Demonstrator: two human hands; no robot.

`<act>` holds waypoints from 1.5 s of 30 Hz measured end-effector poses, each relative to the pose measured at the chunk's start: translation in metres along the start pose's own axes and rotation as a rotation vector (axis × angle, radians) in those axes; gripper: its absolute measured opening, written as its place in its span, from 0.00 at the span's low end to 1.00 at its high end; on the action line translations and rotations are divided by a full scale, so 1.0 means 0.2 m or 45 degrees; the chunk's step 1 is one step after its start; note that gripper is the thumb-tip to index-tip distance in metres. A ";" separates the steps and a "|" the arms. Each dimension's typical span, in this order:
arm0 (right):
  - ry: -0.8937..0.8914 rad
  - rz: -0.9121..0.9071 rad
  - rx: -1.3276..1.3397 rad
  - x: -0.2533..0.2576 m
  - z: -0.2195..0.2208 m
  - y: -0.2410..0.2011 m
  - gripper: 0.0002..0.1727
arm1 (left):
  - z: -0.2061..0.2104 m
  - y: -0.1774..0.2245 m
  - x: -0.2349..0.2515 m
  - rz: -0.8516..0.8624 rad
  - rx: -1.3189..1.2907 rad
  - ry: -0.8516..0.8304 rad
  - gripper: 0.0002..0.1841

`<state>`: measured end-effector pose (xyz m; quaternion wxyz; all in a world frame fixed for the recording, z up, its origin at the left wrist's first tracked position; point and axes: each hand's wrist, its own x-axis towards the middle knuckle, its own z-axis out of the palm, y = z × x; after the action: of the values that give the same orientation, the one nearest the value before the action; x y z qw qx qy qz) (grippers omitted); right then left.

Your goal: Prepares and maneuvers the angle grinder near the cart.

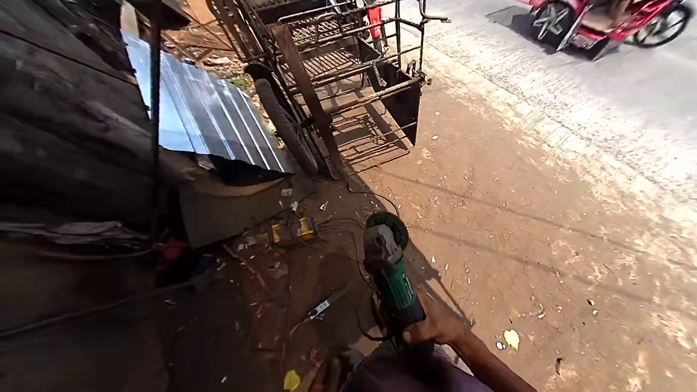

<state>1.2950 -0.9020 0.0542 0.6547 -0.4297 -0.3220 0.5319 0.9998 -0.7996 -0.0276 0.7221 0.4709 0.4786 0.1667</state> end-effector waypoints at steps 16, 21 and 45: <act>0.209 0.056 -0.063 -0.05 -0.33 -0.19 0.38 | 0.03 -0.05 0.11 -0.180 -0.045 0.300 0.15; 0.155 0.064 -0.039 -0.02 -0.42 -0.20 0.38 | 0.08 0.05 0.19 -0.164 -0.098 0.394 0.15; 0.231 0.082 -0.131 0.19 -0.36 -0.19 0.38 | 0.05 0.06 0.38 -0.237 0.089 0.263 0.13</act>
<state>1.3829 -0.8834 0.0578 0.6408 -0.5193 -0.2744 0.4944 1.0476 -0.7460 -0.0567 0.6646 0.4296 0.5974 0.1297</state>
